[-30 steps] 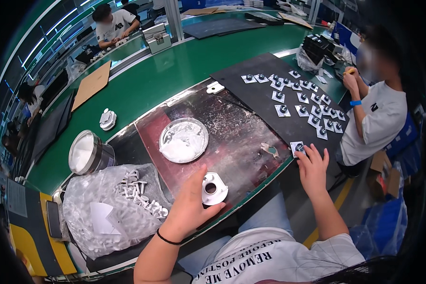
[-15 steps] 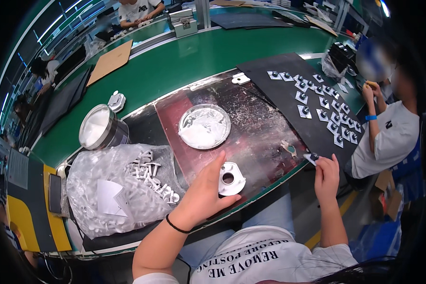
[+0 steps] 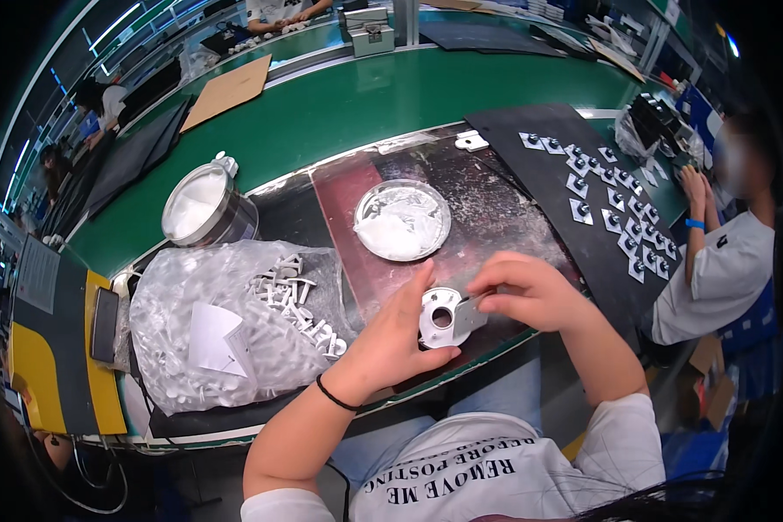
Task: The person repeatedly picks small white circular components from a plastic bag and places them into holes on a white circular base. They then pick up the assembled unit and place it on the green workbench. The person continues this repetitive assembly process throughout the clip.
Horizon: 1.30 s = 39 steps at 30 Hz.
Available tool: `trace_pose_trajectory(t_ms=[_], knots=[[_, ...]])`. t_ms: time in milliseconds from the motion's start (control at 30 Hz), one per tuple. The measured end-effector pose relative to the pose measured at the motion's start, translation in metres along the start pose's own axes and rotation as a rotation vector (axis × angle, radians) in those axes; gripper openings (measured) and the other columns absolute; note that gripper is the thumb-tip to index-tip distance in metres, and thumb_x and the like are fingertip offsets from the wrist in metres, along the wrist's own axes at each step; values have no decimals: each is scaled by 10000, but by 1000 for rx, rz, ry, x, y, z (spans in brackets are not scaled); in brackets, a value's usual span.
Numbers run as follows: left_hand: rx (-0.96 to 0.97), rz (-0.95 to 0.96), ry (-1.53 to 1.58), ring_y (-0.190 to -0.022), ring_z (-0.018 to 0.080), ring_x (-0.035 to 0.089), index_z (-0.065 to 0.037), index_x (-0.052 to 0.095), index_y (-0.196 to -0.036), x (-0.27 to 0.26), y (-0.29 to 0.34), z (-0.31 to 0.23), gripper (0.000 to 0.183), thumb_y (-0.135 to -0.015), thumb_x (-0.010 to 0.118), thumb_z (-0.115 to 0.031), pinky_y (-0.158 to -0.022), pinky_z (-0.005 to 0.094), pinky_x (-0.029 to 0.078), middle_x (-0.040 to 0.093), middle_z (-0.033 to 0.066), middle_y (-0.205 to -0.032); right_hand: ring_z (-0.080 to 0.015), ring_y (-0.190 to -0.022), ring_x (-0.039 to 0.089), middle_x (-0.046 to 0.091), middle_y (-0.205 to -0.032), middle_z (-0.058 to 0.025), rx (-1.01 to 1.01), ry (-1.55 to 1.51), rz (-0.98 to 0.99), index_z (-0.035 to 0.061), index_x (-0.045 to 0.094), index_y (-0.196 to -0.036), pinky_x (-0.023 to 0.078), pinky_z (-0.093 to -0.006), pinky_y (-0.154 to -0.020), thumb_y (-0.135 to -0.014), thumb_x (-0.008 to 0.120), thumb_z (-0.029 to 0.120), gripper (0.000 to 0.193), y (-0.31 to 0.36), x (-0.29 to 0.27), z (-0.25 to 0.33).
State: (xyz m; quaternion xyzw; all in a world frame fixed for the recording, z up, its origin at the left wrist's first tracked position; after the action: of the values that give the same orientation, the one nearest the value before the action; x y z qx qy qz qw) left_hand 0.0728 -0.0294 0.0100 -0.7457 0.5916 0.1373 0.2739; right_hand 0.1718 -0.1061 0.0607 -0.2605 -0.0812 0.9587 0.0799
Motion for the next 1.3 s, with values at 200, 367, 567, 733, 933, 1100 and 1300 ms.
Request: trace_pose_trajectory(t_ms=[200, 367, 567, 733, 933, 1100, 1300], knots=[[14, -14, -8, -1137, 416, 494, -36, 39, -1441, -2, -4, -4, 1104, -649, 788, -210, -958, 418, 407, 458, 274, -1251, -122, -852, 567, 593, -975, -54, 178, -240, 278, 48, 607, -1023, 472, -264, -729, -758, 721, 92, 292, -39, 28, -27], [-20, -15, -8, -1104, 423, 518, -53, 7, -1444, -3, -4, 1, 1130, -642, 790, -203, -935, 424, 423, 489, 269, -1220, -131, -814, 564, 563, -902, -48, 223, -46, 234, 43, 533, -883, 474, -267, -694, -736, 741, 107, 263, -52, 29, -31], [-12, -25, 9, -1150, 399, 507, -58, -32, -1441, 1, -2, 5, 1150, -657, 799, -192, -970, 419, 411, 485, 256, -1257, -231, -822, 561, 548, -872, -69, -20, 285, -66, 53, 560, -857, 451, -335, -709, -679, 759, 169, 290, -34, 19, -6], [1, -18, -6, -1104, 377, 542, -68, -70, -1442, 2, -1, 8, 1144, -670, 772, -141, -929, 409, 439, 521, 229, -1217, -233, -889, 552, 557, -882, -34, -138, 623, -144, 104, 580, -871, 386, -364, -790, -600, 783, 272, 378, -9, 31, 24], [35, -23, 23, -1079, 366, 558, -78, -75, -1444, 3, -2, 6, 1140, -674, 765, -127, -911, 398, 452, 530, 218, -1201, -212, -988, 532, 580, -950, -27, -152, 626, -85, 121, 609, -894, 354, -382, -863, -606, 770, 258, 357, -5, 35, 15], [9, -17, -29, -1102, 376, 547, -51, -69, -1438, -1, -2, 3, 1137, -674, 768, -152, -925, 401, 445, 519, 235, -1214, -196, -1030, 525, 601, -992, -11, -207, 654, 46, 135, 643, -924, 344, -388, -890, -633, 752, 258, 334, -10, 37, 21], [-5, -14, -20, -1112, 390, 537, -40, -65, -1435, 1, -2, 5, 1136, -673, 769, -168, -932, 401, 441, 512, 246, -1219, -194, -1026, 528, 612, -993, 10, -222, 695, 78, 157, 672, -926, 336, -389, -890, -631, 750, 258, 321, -9, 38, 23]])
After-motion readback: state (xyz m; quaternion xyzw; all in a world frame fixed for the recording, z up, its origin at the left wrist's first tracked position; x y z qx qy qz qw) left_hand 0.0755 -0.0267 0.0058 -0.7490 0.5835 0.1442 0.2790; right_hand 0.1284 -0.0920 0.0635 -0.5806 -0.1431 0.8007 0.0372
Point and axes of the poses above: each hand's wrist, its own y-axis away from the middle knuckle, its own x-axis out of the palm, z = x × y, the point moved 9 cm from there along -y, towards the middle knuckle
